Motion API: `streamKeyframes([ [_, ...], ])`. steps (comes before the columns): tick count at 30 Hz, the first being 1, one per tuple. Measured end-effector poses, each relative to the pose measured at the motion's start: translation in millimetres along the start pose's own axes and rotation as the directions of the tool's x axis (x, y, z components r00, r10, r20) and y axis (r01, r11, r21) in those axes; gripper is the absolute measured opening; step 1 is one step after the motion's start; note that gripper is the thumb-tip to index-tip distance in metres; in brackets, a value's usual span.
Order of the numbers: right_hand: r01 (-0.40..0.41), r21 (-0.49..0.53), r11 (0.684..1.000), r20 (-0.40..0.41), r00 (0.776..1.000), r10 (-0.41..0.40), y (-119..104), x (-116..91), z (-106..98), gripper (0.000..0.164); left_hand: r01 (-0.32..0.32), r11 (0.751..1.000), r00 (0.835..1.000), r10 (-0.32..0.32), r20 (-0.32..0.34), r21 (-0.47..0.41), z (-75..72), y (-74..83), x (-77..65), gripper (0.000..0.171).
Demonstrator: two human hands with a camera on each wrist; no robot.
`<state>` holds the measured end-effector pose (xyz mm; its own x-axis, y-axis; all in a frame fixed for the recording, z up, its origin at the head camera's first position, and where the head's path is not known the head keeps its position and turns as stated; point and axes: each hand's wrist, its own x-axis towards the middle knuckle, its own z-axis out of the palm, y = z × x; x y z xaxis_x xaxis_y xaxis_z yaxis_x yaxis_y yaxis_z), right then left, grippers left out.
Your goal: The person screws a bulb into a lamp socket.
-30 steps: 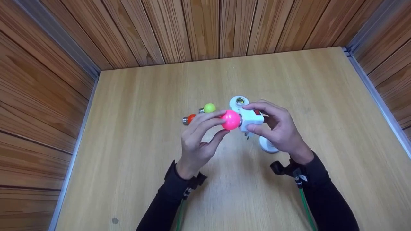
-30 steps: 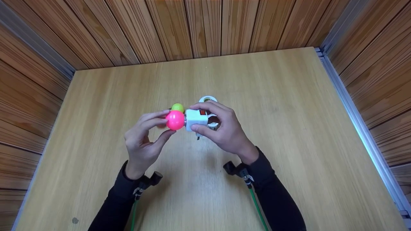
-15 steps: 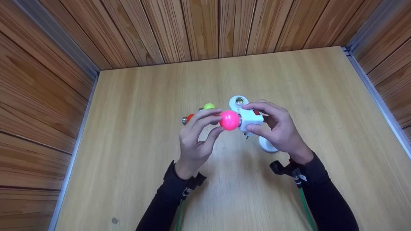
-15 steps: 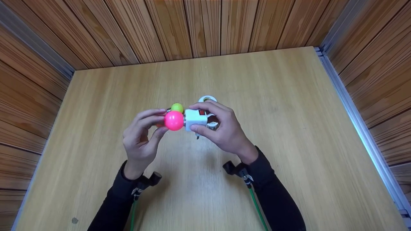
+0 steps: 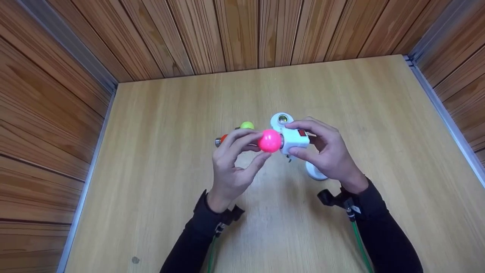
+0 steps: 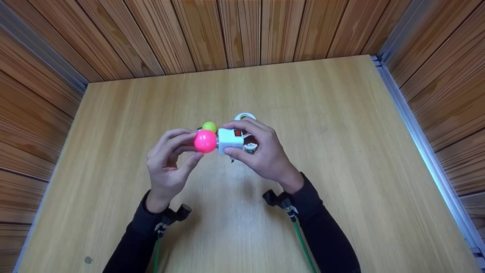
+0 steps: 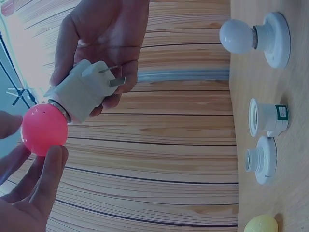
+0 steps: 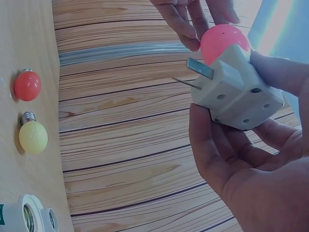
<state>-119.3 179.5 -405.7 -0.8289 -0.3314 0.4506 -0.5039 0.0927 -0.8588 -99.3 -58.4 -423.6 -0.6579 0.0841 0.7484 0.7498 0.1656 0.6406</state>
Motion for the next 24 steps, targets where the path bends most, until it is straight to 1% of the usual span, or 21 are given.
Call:
streamKeyframes([
  [4, 0.014, 0.014, 1.000, 0.012, 1.000, -0.014, 2.6, -0.2, 1.8, 0.053, -0.009, 0.999, 1.000, 0.010, -0.018, 0.034, 0.2, 0.5, -0.9, 0.040],
  [8, 0.017, 0.028, 0.999, 0.018, 1.000, -0.017, 3.8, -0.8, 3.0, 0.053, -0.025, 0.997, 1.000, 0.026, -0.016, 0.069, -0.2, 1.3, -0.6, 0.040],
  [16, 0.023, 0.011, 1.000, 0.027, 0.999, -0.024, 3.8, -1.2, 2.3, 0.054, -0.048, 0.998, 0.999, 0.049, -0.011, 0.044, -0.4, 2.6, 1.2, 0.041],
  [19, 0.026, 0.006, 1.000, 0.029, 0.999, -0.027, 3.7, -1.1, 2.3, 0.054, -0.055, 0.997, 0.998, 0.056, -0.010, 0.060, -0.2, 2.9, 1.5, 0.040],
  [24, 0.008, -0.002, 1.000, 0.033, 0.999, -0.008, 2.0, -1.3, 1.6, 0.055, -0.076, 0.992, 0.997, 0.075, 0.014, 0.096, -0.4, 3.1, 1.3, 0.038],
])
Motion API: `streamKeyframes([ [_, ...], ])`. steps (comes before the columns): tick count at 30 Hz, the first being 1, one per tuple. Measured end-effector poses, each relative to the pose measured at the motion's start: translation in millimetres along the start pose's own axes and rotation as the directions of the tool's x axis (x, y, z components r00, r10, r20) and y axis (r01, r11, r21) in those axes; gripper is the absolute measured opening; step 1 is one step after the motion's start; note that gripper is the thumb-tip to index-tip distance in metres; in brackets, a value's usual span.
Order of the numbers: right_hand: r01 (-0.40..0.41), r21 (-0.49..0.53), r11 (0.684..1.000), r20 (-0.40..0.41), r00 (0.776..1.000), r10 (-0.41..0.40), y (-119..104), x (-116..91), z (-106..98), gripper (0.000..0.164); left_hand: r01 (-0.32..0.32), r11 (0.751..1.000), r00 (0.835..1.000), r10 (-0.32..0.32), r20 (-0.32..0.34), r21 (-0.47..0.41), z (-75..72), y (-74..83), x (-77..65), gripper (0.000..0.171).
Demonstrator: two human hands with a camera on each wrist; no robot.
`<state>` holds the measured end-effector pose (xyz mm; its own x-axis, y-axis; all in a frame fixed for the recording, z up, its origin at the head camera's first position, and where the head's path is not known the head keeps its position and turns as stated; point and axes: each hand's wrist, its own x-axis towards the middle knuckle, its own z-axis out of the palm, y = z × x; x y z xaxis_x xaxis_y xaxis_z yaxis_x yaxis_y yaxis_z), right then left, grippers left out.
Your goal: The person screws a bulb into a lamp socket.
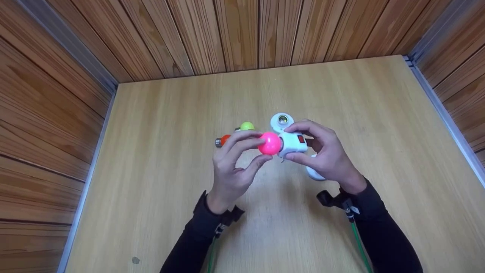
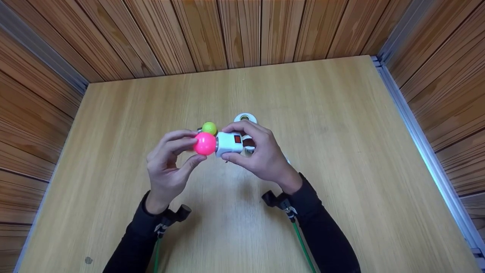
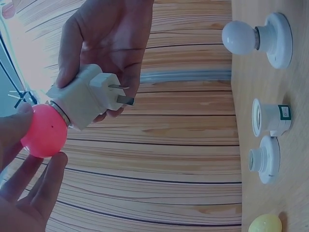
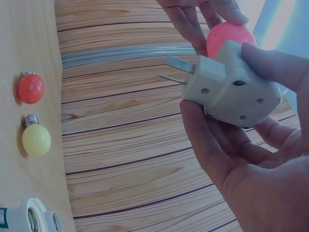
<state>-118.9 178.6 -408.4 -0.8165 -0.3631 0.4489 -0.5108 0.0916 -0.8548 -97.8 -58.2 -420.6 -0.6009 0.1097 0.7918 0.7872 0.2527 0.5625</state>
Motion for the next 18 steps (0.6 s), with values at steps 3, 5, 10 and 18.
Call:
streamKeyframes([
  [3, 0.001, 0.010, 1.000, -0.001, 1.000, -0.001, 0.6, -0.1, -0.5, 0.054, -0.026, 1.000, 1.000, 0.026, 0.011, 0.016, -0.7, -0.2, 0.1, 0.038],
  [5, 0.001, 0.021, 1.000, -0.002, 1.000, -0.001, 1.3, -0.3, -0.5, 0.053, -0.054, 0.998, 0.998, 0.054, 0.011, 0.035, -1.5, -0.8, 0.5, 0.037],
  [10, -0.004, 0.042, 0.999, -0.008, 1.000, 0.004, 1.2, -0.7, -0.1, 0.052, -0.119, 0.992, 0.993, 0.119, 0.003, 0.039, -3.0, -2.1, 2.4, 0.033],
  [18, -0.001, 0.058, 0.998, -0.015, 1.000, 0.001, -0.5, 0.2, 0.9, 0.051, -0.158, 0.987, 0.987, 0.158, 0.002, 0.007, -3.1, -2.9, 3.5, 0.030],
])
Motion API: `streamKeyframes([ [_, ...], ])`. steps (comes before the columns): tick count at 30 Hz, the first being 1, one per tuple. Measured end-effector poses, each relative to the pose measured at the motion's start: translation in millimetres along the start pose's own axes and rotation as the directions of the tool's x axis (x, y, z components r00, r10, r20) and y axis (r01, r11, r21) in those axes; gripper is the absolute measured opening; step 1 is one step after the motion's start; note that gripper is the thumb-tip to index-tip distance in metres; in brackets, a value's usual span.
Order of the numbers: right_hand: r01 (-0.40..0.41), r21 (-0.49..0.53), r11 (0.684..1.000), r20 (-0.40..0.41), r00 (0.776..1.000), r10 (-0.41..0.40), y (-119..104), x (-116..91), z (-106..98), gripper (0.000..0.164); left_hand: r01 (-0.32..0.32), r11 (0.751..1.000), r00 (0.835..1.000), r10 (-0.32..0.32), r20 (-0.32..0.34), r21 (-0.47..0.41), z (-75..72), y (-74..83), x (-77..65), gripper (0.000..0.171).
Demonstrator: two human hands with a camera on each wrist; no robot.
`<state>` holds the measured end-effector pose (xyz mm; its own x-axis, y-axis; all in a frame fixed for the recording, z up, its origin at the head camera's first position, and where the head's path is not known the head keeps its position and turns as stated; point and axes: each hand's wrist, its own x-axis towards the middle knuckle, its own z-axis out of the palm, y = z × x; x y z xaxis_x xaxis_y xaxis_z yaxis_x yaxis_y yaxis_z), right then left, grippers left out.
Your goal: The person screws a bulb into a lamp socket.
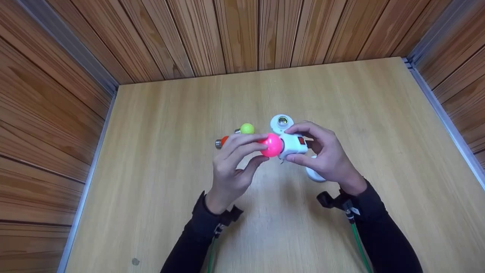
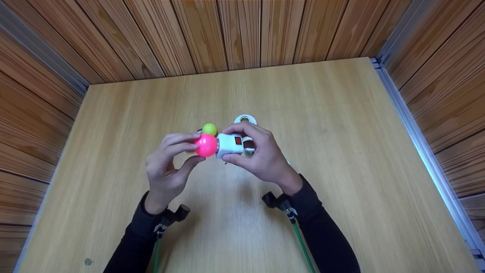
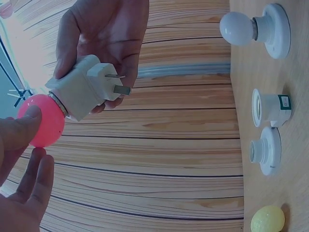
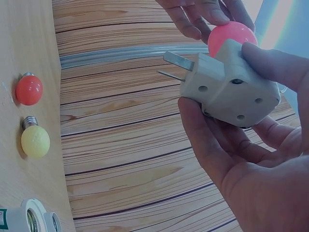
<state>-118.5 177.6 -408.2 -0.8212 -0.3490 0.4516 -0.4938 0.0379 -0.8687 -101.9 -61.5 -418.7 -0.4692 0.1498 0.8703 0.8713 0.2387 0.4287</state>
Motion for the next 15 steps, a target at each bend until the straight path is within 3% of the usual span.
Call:
streamKeyframes([
  [6, 0.003, -0.004, 1.000, 0.002, 1.000, -0.003, -0.7, 0.1, -0.4, 0.051, 0.019, 1.000, 1.000, -0.019, 0.014, -0.006, -0.4, 0.9, 0.7, 0.034],
  [15, 0.004, -0.018, 1.000, 0.008, 1.000, -0.004, -0.9, -0.6, -0.4, 0.052, 0.108, 0.992, 0.994, -0.108, 0.015, -0.071, 0.5, 1.3, -0.9, 0.042],
])
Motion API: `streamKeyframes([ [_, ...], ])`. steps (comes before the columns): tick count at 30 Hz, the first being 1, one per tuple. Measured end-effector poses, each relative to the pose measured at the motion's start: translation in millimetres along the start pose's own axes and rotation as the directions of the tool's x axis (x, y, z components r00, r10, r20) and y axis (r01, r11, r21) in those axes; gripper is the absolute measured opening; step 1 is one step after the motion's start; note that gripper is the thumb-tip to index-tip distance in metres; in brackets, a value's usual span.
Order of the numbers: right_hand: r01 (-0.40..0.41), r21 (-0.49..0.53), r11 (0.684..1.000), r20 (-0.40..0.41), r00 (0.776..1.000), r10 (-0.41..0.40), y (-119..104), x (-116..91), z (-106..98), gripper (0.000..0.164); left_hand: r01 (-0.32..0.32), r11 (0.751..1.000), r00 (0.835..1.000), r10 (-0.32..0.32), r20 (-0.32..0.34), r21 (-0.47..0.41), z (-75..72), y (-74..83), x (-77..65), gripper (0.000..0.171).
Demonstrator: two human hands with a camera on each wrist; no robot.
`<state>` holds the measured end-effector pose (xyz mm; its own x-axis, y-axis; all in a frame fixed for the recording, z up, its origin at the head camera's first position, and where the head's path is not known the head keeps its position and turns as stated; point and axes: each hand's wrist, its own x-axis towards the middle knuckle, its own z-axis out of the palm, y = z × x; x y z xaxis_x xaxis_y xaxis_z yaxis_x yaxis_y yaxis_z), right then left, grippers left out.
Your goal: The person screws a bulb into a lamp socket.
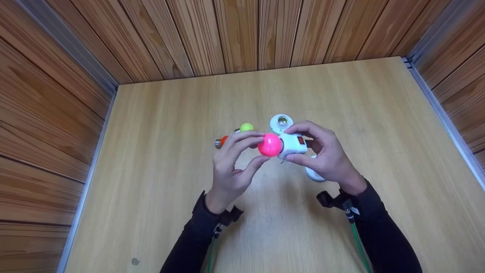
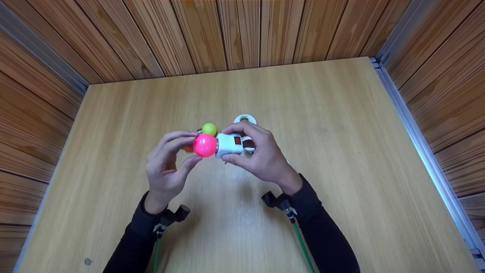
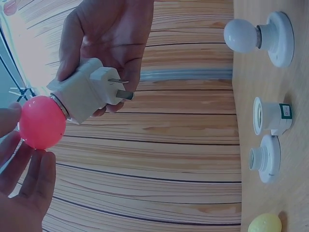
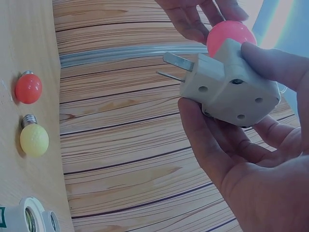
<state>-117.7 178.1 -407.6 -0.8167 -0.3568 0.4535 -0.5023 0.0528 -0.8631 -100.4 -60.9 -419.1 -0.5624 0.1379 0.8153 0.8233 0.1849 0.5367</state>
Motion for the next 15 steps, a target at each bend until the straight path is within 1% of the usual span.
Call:
streamKeyframes([
  [5, 0.005, -0.011, 1.000, 0.003, 1.000, -0.004, 0.2, 0.0, -0.1, 0.051, 0.023, 1.000, 1.000, -0.023, -0.010, -0.007, 0.2, -0.4, 0.5, 0.041],
  [11, -0.013, -0.013, 1.000, -0.009, 1.000, 0.013, 0.4, 0.0, 0.0, 0.052, 0.086, 0.996, 0.996, -0.085, -0.019, 0.022, -0.3, -0.1, -1.2, 0.041],
  [15, -0.021, -0.011, 1.000, -0.015, 1.000, 0.021, -0.1, 0.2, 0.5, 0.052, 0.102, 0.994, 0.995, -0.102, -0.013, 0.037, -0.5, 0.7, -1.5, 0.040],
])
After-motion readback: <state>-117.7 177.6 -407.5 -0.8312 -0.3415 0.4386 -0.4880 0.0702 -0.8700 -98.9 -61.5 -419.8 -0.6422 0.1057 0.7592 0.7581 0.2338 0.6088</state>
